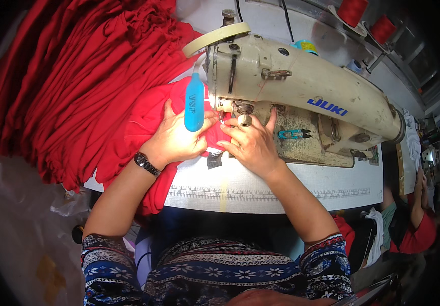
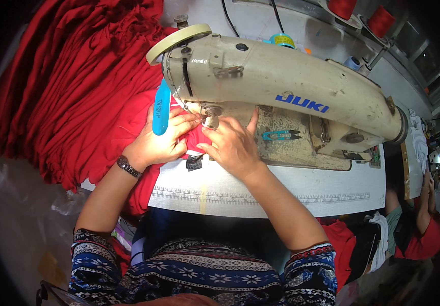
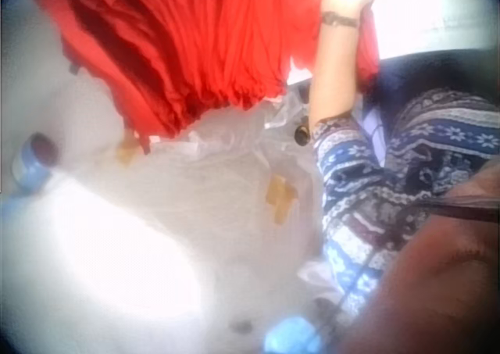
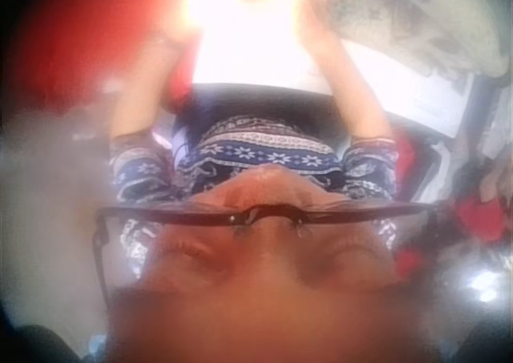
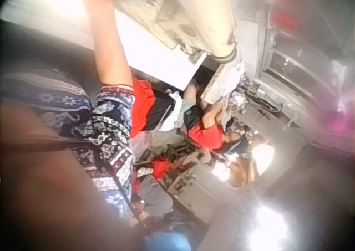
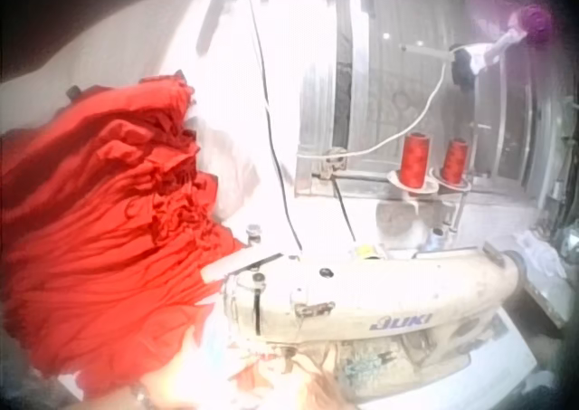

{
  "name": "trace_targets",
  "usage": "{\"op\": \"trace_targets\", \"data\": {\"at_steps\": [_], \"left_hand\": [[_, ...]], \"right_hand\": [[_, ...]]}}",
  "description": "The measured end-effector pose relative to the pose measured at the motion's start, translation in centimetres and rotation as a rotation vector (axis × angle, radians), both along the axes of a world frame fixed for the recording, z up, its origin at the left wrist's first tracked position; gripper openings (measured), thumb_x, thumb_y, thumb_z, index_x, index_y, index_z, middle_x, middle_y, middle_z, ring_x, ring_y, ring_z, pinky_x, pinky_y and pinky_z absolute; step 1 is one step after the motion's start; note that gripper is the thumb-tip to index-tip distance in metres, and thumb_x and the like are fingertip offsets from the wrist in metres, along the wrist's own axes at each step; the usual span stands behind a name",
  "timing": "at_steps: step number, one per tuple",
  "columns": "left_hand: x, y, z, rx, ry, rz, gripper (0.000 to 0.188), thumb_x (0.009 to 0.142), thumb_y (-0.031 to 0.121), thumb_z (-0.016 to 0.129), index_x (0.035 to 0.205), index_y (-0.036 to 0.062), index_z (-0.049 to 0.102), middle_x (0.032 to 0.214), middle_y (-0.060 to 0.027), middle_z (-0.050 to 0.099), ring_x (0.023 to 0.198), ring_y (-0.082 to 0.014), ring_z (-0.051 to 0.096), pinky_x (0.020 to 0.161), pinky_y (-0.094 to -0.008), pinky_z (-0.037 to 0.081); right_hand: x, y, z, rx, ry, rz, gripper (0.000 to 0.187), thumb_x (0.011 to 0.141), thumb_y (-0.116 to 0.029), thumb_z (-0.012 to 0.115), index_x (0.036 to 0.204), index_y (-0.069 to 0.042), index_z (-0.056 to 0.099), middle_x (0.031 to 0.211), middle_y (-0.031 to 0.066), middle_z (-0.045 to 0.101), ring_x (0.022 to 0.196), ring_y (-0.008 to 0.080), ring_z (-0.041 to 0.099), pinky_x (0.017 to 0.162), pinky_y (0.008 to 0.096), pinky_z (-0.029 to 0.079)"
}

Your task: The person sews red fabric using a sewing machine and then measures the neckline with a tape measure.

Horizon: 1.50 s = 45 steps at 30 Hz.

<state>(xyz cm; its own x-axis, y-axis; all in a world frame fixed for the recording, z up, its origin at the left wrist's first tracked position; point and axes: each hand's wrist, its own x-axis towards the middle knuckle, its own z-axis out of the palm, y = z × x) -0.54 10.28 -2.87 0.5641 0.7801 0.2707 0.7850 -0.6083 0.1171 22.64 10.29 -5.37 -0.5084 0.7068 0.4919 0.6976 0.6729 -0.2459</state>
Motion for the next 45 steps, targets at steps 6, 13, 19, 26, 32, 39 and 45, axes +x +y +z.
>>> {"op": "trace_targets", "data": {"at_steps": [6, 13, 19, 26, 32, 39, 45], "left_hand": [[0.2, 0.2, 0.1, 0.116, -0.019, -0.017, 0.051, 0.074, 0.015, 0.064, 0.125, 0.0135, 0.069, 0.125, -0.0002, 0.07, 0.118, -0.0252, 0.06, 0.107, -0.0513, 0.032], [0.1, 0.3, 0.2, 0.095, -0.015, -0.01, 0.054, 0.074, 0.015, 0.063, 0.127, 0.0124, 0.067, 0.127, -0.0023, 0.068, 0.12, -0.0253, 0.059, 0.107, -0.0536, 0.032], [0.1, 0.2, 0.6, -0.129, 0.023, 0.039, 0.06, 0.081, 0.018, 0.056, 0.14, 0.0127, 0.059, 0.146, -0.0049, 0.056, 0.135, -0.0238, 0.05, 0.108, -0.0812, 0.015], [-0.1, 0.3, 0.2, -0.016, 0.01, 0.008, 0.06, 0.075, 0.017, 0.062, 0.135, 0.0128, 0.062, 0.136, -0.0062, 0.063, 0.128, -0.0294, 0.055, 0.11, -0.0579, 0.029], [0.0, 0.3, 0.2, -0.052, 0.022, 0.026, 0.062, 0.075, 0.017, 0.062, 0.137, 0.0132, 0.061, 0.138, -0.0074, 0.062, 0.13, -0.0314, 0.054, 0.109, -0.0596, 0.03], [0.3, 0.2, 1.1, -0.186, 0.04, 0.059, 0.065, 0.078, 0.018, 0.058, 0.143, 0.0135, 0.056, 0.147, -0.0064, 0.055, 0.136, -0.0272, 0.05, 0.109, -0.0743, 0.018], [0.0, 0.7, 0.4, -0.136, -0.025, -0.007, 0.06, 0.076, 0.011, 0.059, 0.135, 0.0046, 0.06, 0.138, -0.0129, 0.061, 0.13, -0.0351, 0.054, 0.112, -0.0506, 0.036]], "right_hand": [[0.1, 0.3, -0.2, -0.036, -0.01, 0.007, 0.041, 0.085, -0.047, 0.073, 0.107, -0.013, 0.077, 0.113, -0.0033, 0.071, 0.111, 0.0224, 0.06, 0.109, 0.079, 0.009], [0.0, 0.4, -0.4, -0.059, 0.003, -0.049, 0.054, 0.083, -0.053, 0.073, 0.119, -0.013, 0.072, 0.11, 0.0065, 0.072, 0.112, 0.0306, 0.061, 0.112, 0.0751, 0.011], [0.1, 0.2, -0.2, -0.068, -0.021, -0.048, 0.056, 0.085, -0.054, 0.071, 0.123, -0.013, 0.072, 0.111, 0.0087, 0.072, 0.113, 0.035, 0.06, 0.112, 0.0748, 0.012], [0.0, 0.1, 0.3, -0.046, -0.063, -0.04, 0.051, 0.087, -0.052, 0.069, 0.12, -0.014, 0.073, 0.106, 0.003, 0.074, 0.111, 0.0321, 0.06, 0.11, 0.077, 0.012], [0.0, 0.0, 0.4, -0.026, -0.092, -0.035, 0.047, 0.088, -0.051, 0.068, 0.116, -0.014, 0.075, 0.11, -0.0018, 0.073, 0.108, 0.0273, 0.06, 0.108, 0.0792, 0.015], [0.0, 0.0, 0.3, -0.007, -0.062, -0.037, 0.045, 0.085, -0.05, 0.071, 0.115, -0.016, 0.074, 0.113, -0.0026, 0.067, 0.109, 0.0215, 0.059, 0.106, 0.0821, 0.015], [0.0, -0.1, 0.4, -0.033, -0.044, -0.046, 0.044, 0.086, -0.05, 0.07, 0.113, -0.016, 0.075, 0.113, -0.0022, 0.068, 0.111, 0.0216, 0.059, 0.107, 0.0809, 0.015]]}}
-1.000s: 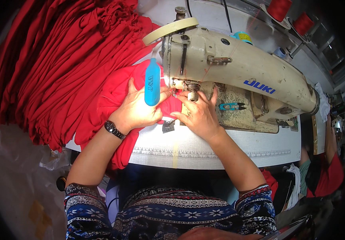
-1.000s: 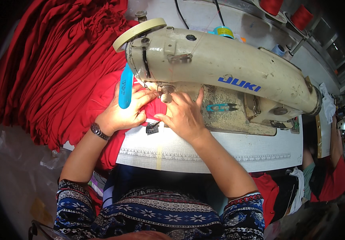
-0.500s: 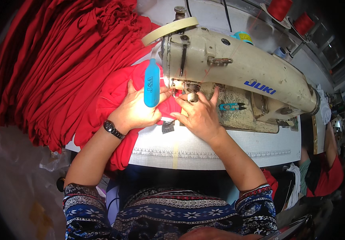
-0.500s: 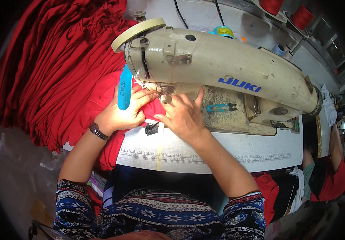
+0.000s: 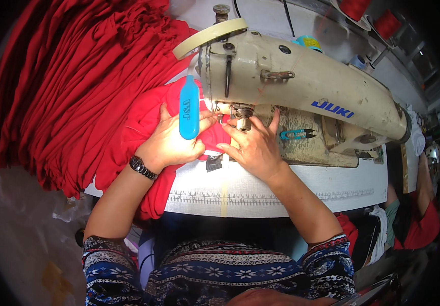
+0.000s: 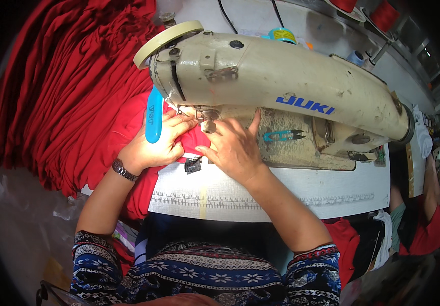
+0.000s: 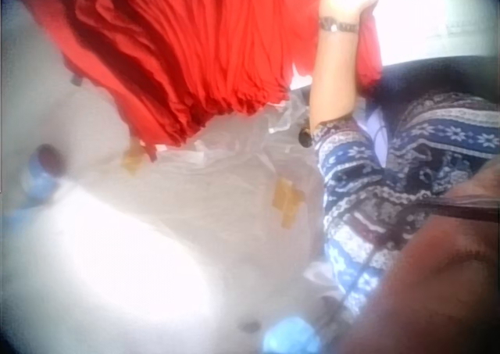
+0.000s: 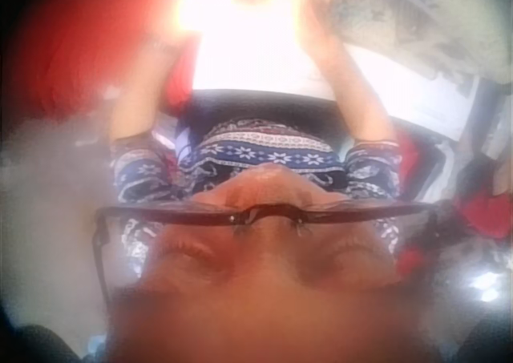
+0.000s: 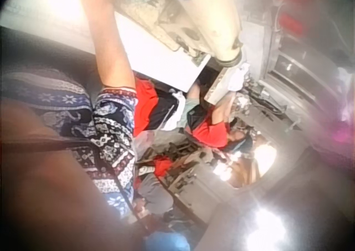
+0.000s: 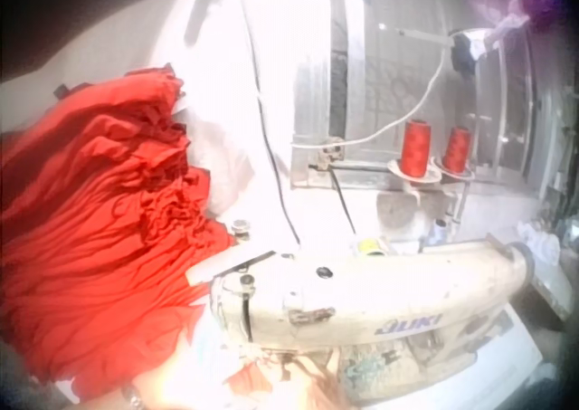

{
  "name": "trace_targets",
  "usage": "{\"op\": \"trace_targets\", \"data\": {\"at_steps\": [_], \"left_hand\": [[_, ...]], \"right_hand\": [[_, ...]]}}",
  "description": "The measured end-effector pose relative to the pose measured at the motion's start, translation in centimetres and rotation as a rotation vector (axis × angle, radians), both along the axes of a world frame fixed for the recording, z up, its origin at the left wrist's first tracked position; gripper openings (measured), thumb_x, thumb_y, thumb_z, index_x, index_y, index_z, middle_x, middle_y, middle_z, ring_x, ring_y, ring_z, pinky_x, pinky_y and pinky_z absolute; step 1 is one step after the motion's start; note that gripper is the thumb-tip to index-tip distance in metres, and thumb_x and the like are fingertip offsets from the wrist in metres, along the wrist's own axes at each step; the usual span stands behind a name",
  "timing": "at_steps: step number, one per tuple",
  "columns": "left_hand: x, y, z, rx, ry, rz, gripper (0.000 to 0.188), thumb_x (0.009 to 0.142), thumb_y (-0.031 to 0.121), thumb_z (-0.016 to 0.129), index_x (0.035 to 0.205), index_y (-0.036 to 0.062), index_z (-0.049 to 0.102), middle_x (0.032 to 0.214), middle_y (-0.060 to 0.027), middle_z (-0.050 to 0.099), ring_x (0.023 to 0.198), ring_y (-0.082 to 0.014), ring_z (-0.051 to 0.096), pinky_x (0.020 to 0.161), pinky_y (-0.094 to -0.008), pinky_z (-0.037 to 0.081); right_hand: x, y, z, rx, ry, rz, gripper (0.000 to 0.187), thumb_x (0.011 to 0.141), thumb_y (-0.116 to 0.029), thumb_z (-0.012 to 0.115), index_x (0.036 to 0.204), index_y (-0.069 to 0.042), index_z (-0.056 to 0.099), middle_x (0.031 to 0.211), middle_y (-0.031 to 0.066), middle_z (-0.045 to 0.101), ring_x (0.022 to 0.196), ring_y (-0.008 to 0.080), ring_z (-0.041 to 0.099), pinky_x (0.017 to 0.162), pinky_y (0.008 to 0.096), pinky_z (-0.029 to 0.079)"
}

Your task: The person sews red fabric using a sewing machine and then measures the neckline with a tape measure.

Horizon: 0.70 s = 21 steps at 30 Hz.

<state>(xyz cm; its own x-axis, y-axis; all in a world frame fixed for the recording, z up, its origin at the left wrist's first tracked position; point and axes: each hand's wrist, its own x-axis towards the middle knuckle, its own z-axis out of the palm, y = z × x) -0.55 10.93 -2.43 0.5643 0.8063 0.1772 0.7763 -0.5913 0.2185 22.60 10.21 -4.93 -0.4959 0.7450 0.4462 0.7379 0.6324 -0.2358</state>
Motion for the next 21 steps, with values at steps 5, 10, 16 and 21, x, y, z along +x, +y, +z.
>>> {"op": "trace_targets", "data": {"at_steps": [5, 10, 16, 21], "left_hand": [[0.0, 0.2, -0.6, 0.05, -0.052, -0.017, 0.057, 0.075, 0.008, 0.058, 0.132, 0.0012, 0.062, 0.135, -0.0146, 0.062, 0.128, -0.0355, 0.054, 0.113, -0.0455, 0.039], [0.5, -0.6, 0.2, 0.11, -0.03, -0.039, 0.055, 0.075, 0.005, 0.058, 0.129, 0.0034, 0.064, 0.13, -0.0125, 0.065, 0.127, -0.0357, 0.055, 0.109, -0.0457, 0.045], [0.4, -1.0, -0.2, 0.074, -0.065, -0.026, 0.051, 0.076, 0.003, 0.057, 0.126, 0.0045, 0.065, 0.127, -0.0126, 0.067, 0.125, -0.0374, 0.057, 0.107, -0.0457, 0.047], [0.3, -0.9, -0.3, 0.052, -0.105, -0.031, 0.05, 0.076, 0.002, 0.056, 0.125, 0.0028, 0.065, 0.126, -0.0144, 0.067, 0.124, -0.0394, 0.058, 0.108, -0.0455, 0.046]], "right_hand": [[0.0, 0.2, 0.0, -0.012, 0.016, -0.009, 0.041, 0.086, -0.048, 0.072, 0.111, -0.015, 0.076, 0.114, -0.0012, 0.07, 0.113, 0.0224, 0.06, 0.108, 0.0789, 0.014], [0.1, 0.3, -0.7, 0.063, 0.069, 0.11, 0.028, 0.087, -0.036, 0.073, 0.105, -0.016, 0.078, 0.108, -0.0023, 0.072, 0.112, 0.021, 0.06, 0.112, 0.0747, 0.011], [0.1, 0.4, -1.0, 0.136, 0.158, 0.178, 0.012, 0.078, -0.026, 0.078, 0.089, -0.019, 0.078, 0.093, -0.0079, 0.071, 0.099, 0.0134, 0.062, 0.113, 0.0772, 0.012], [0.1, 0.4, -1.2, 0.137, 0.167, 0.171, 0.014, 0.077, -0.027, 0.079, 0.089, -0.02, 0.078, 0.094, -0.0084, 0.071, 0.097, 0.0129, 0.063, 0.114, 0.0768, 0.011]]}}
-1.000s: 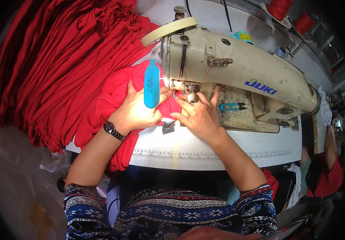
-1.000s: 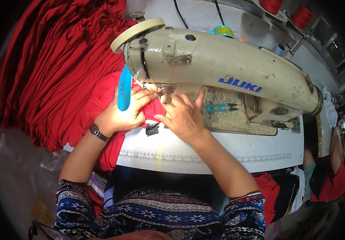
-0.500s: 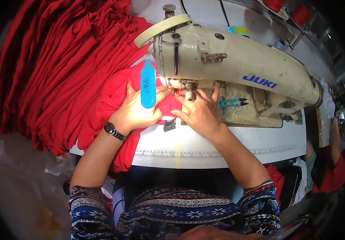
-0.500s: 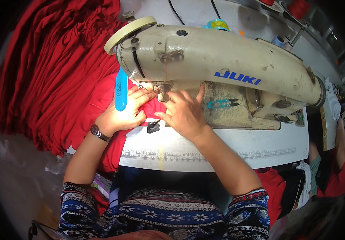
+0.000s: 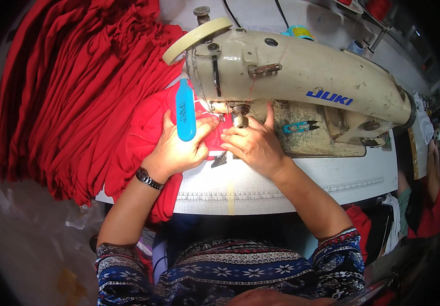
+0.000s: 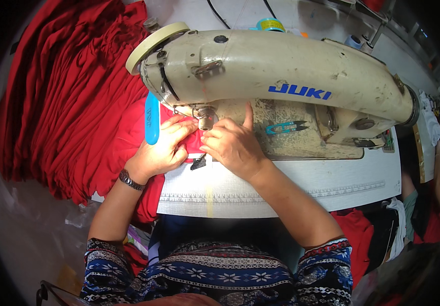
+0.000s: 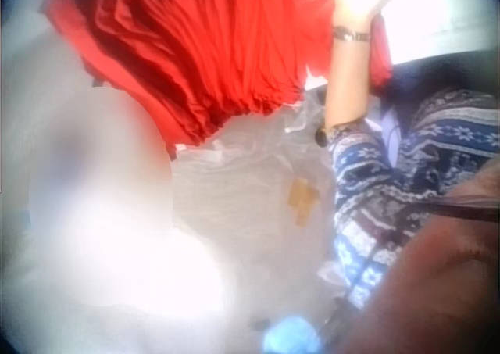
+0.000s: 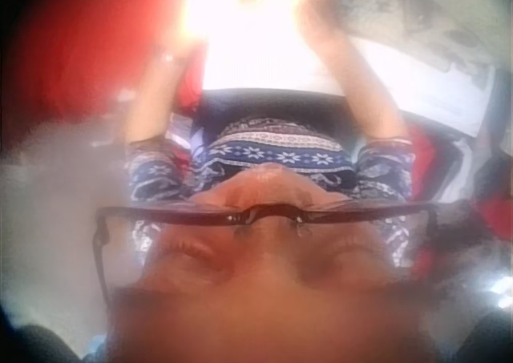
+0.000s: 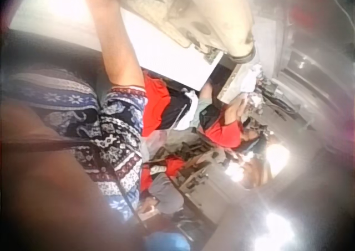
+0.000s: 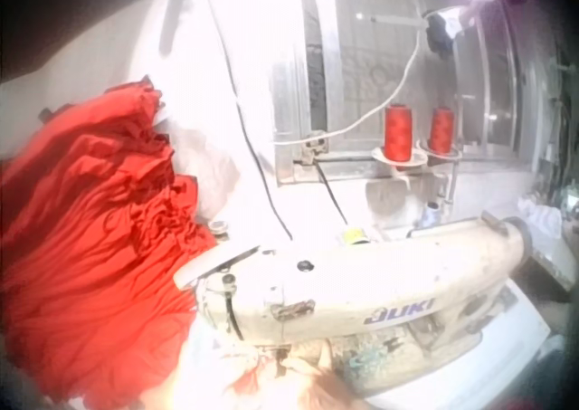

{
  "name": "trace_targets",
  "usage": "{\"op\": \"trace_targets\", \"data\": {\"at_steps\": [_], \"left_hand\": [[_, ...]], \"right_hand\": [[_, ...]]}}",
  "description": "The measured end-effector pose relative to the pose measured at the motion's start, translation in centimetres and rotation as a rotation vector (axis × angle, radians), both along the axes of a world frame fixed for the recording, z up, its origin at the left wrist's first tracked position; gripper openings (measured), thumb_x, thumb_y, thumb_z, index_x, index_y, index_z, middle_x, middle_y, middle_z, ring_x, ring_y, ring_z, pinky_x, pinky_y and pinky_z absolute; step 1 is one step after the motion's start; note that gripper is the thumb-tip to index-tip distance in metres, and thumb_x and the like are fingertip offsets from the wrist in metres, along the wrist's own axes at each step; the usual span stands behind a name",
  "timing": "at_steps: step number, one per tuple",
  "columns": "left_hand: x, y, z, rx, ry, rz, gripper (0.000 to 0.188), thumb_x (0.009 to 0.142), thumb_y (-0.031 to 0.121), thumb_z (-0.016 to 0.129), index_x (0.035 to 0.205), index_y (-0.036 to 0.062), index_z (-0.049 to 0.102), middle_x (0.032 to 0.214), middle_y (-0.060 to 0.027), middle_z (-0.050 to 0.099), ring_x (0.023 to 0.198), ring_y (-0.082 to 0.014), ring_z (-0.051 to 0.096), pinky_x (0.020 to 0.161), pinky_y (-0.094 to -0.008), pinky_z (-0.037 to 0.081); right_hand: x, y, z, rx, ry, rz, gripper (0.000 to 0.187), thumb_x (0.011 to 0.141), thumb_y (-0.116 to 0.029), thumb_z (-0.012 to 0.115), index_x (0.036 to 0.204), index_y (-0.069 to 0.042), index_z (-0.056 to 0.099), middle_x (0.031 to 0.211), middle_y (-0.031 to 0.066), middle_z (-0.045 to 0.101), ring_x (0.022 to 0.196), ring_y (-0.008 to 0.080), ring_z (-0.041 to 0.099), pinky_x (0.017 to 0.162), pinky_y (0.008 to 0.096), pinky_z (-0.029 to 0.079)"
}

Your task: The person sews red fabric using a sewing machine and then measures the neckline with a tape measure.

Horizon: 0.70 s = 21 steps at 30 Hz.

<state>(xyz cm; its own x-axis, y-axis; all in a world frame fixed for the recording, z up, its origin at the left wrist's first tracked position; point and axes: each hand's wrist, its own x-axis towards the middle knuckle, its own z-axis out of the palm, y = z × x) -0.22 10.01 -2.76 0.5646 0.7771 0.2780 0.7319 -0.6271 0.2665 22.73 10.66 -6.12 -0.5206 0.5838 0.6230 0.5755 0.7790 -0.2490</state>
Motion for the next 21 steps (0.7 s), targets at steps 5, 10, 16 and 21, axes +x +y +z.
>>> {"op": "trace_targets", "data": {"at_steps": [5, 10, 16, 21], "left_hand": [[-0.08, 0.31, -0.25, 0.02, 0.027, -0.009, 0.049, 0.076, 0.002, 0.054, 0.124, 0.0004, 0.065, 0.127, -0.0175, 0.066, 0.124, -0.0403, 0.058, 0.108, -0.0455, 0.046], [0.21, 0.41, 0.05, 0.005, 0.039, -0.005, 0.049, 0.076, 0.003, 0.053, 0.123, -0.0018, 0.066, 0.126, -0.0185, 0.066, 0.124, -0.0402, 0.057, 0.109, -0.045, 0.046], [0.42, 0.49, 0.22, 0.015, 0.03, -0.018, 0.048, 0.076, 0.004, 0.055, 0.122, -0.0038, 0.065, 0.125, -0.0201, 0.066, 0.125, -0.0396, 0.056, 0.109, -0.0446, 0.045], [0.57, 0.5, 0.44, 0.021, 0.04, -0.013, 0.045, 0.077, 0.005, 0.057, 0.12, -0.0062, 0.065, 0.123, -0.022, 0.066, 0.124, -0.0394, 0.056, 0.108, -0.0445, 0.045]], "right_hand": [[-0.04, 0.14, -0.25, -0.004, -0.002, -0.013, 0.016, 0.076, -0.027, 0.079, 0.091, -0.02, 0.078, 0.091, -0.0082, 0.07, 0.097, 0.0127, 0.063, 0.114, 0.077, 0.01], [-0.08, 0.24, -0.34, -0.013, 0.008, -0.031, 0.017, 0.078, -0.028, 0.077, 0.092, -0.02, 0.078, 0.089, -0.0075, 0.069, 0.097, 0.0129, 0.063, 0.114, 0.0777, 0.009], [-0.27, 0.27, -0.34, 0.019, 0.014, -0.069, 0.017, 0.078, -0.028, 0.076, 0.093, -0.019, 0.078, 0.087, -0.0066, 0.067, 0.097, 0.0135, 0.062, 0.113, 0.0784, 0.01], [-0.38, 0.42, -0.42, 0.019, -0.002, -0.098, 0.015, 0.081, -0.028, 0.074, 0.092, -0.019, 0.078, 0.089, -0.0064, 0.067, 0.098, 0.0144, 0.062, 0.112, 0.0793, 0.01]]}}
